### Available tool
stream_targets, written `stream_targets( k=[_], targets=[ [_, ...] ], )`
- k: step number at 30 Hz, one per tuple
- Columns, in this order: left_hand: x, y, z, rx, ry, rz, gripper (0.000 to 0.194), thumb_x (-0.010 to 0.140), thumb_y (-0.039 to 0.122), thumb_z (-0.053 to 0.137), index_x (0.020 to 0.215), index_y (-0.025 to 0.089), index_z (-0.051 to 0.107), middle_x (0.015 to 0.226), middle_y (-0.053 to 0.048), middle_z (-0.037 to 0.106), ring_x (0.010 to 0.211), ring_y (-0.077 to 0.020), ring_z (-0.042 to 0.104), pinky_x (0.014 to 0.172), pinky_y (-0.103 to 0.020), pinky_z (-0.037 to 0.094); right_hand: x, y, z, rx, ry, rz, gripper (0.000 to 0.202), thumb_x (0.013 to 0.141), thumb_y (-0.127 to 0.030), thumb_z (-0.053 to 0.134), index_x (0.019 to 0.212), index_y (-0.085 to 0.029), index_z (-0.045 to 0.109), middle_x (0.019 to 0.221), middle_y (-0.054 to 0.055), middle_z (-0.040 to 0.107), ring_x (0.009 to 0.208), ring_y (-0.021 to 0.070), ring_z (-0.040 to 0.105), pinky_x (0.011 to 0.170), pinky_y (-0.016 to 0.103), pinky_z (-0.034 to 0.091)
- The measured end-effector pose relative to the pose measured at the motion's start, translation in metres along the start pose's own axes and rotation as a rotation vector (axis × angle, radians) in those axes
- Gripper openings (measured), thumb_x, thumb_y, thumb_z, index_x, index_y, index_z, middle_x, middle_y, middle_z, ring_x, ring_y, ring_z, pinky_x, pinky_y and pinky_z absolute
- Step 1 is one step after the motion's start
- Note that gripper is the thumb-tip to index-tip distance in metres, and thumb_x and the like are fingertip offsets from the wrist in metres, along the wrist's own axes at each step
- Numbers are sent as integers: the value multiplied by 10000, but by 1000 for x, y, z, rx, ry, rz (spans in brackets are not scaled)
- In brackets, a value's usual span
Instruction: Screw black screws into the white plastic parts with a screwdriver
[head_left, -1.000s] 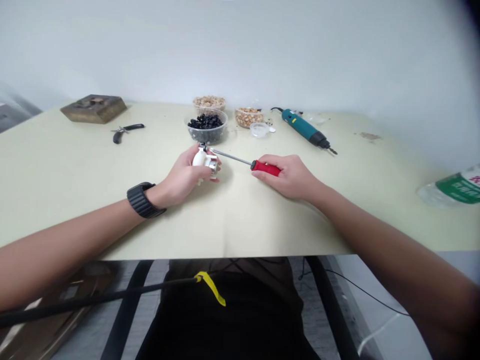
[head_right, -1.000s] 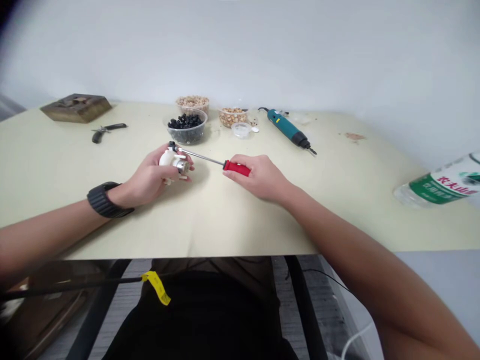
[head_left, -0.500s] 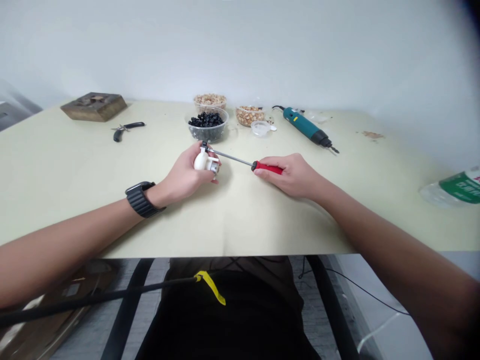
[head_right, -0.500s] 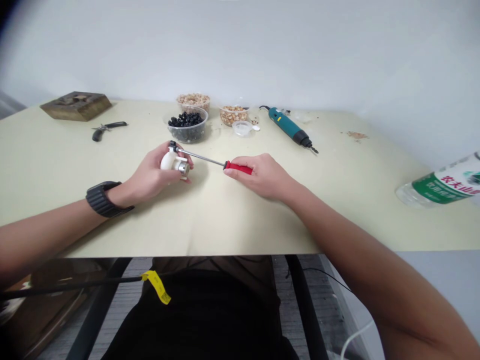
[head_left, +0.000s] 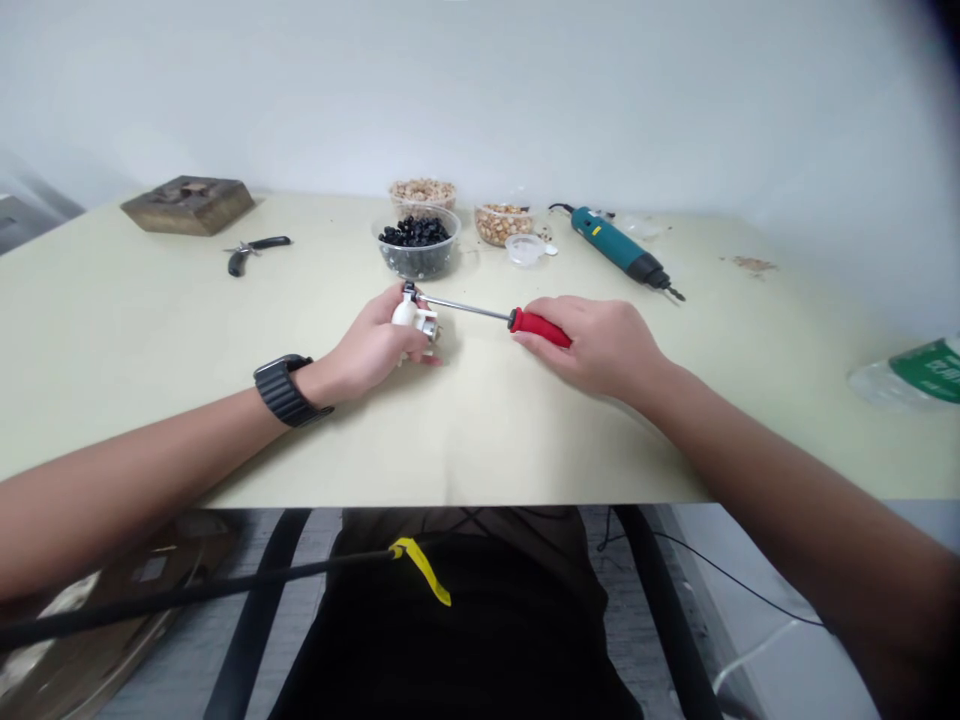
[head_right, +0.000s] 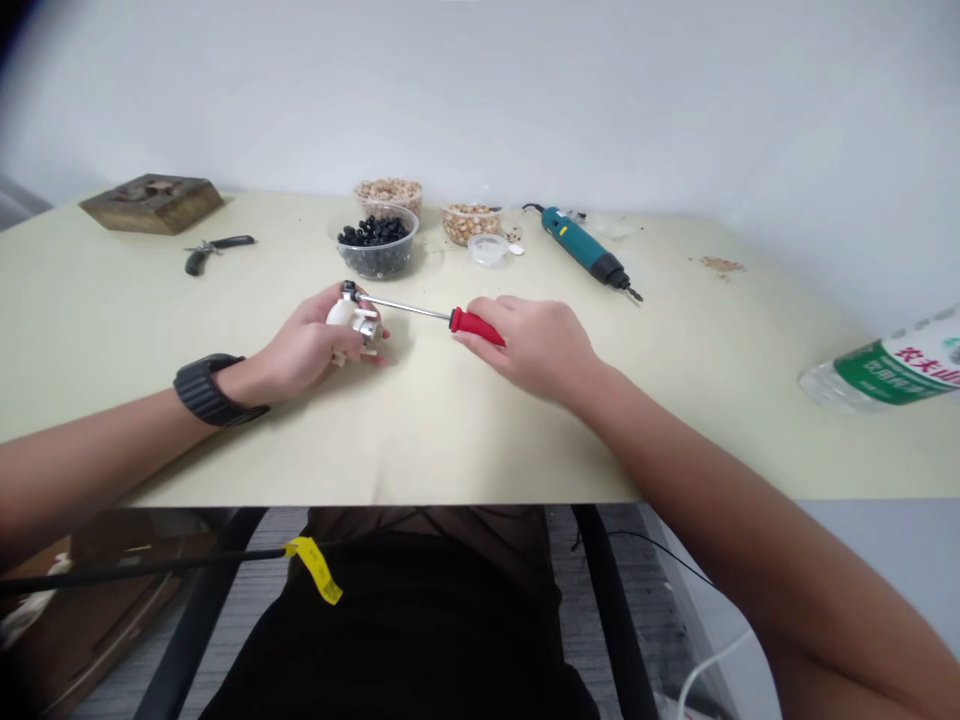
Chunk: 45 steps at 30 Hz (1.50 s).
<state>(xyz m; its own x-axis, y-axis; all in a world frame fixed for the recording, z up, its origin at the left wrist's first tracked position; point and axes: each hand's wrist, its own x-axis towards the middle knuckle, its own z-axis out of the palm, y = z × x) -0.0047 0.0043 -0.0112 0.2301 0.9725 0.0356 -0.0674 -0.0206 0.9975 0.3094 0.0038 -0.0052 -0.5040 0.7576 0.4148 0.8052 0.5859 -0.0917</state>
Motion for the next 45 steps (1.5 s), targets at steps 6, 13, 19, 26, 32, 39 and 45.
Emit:
stream_targets(
  k=[6,13,19,26,32,39,45],
  targets=[
    [-1,-3,-2,101,-18,91,454,578,121,777,988,228,616,863,15,666,765,-168,621,719,-385,687,4,-4,-3,341,-93,91,433,1120,-591,650,1052,-224,868,907,58,845,769,235,688,739,391,449],
    [1,-7,-7,107,-65,119,480,621,120,808,1036,243,602,930,-3,674,809,-191,655,741,-402,698,10,6,-8,516,-146,110,337,926,-553,859,987,-243,741,898,32,789,765,216,639,742,371,455],
    [5,-11,-9,-10,-89,71,542,588,94,760,1058,264,551,967,23,668,827,-174,667,773,-404,715,2,4,-5,102,39,16,401,1161,-549,634,1212,-244,889,1092,130,868,909,293,705,752,410,386],
    [2,-9,-7,68,-64,110,538,603,114,810,1056,258,559,992,13,648,837,-169,643,743,-369,698,8,-2,-9,355,-109,93,417,1140,-581,654,1058,-229,861,886,62,804,768,234,643,730,396,397],
    [2,-9,-6,119,-59,152,526,616,115,830,1052,257,571,1017,1,650,845,-179,655,729,-368,699,14,7,-17,634,-309,217,365,886,-525,926,961,-258,690,798,-6,681,719,198,584,680,361,398],
    [4,-7,-14,27,-100,61,517,581,84,766,1027,257,570,947,10,669,814,-180,668,774,-414,711,3,0,-10,244,-11,48,274,1093,-489,688,1148,-265,836,1069,102,860,911,294,713,783,418,439],
    [4,-6,-13,113,-94,99,519,620,106,816,1057,256,576,955,4,655,811,-183,647,761,-409,698,5,0,-15,360,-94,72,335,1110,-543,712,1114,-256,883,976,80,851,831,272,701,752,411,441]
  ],
)
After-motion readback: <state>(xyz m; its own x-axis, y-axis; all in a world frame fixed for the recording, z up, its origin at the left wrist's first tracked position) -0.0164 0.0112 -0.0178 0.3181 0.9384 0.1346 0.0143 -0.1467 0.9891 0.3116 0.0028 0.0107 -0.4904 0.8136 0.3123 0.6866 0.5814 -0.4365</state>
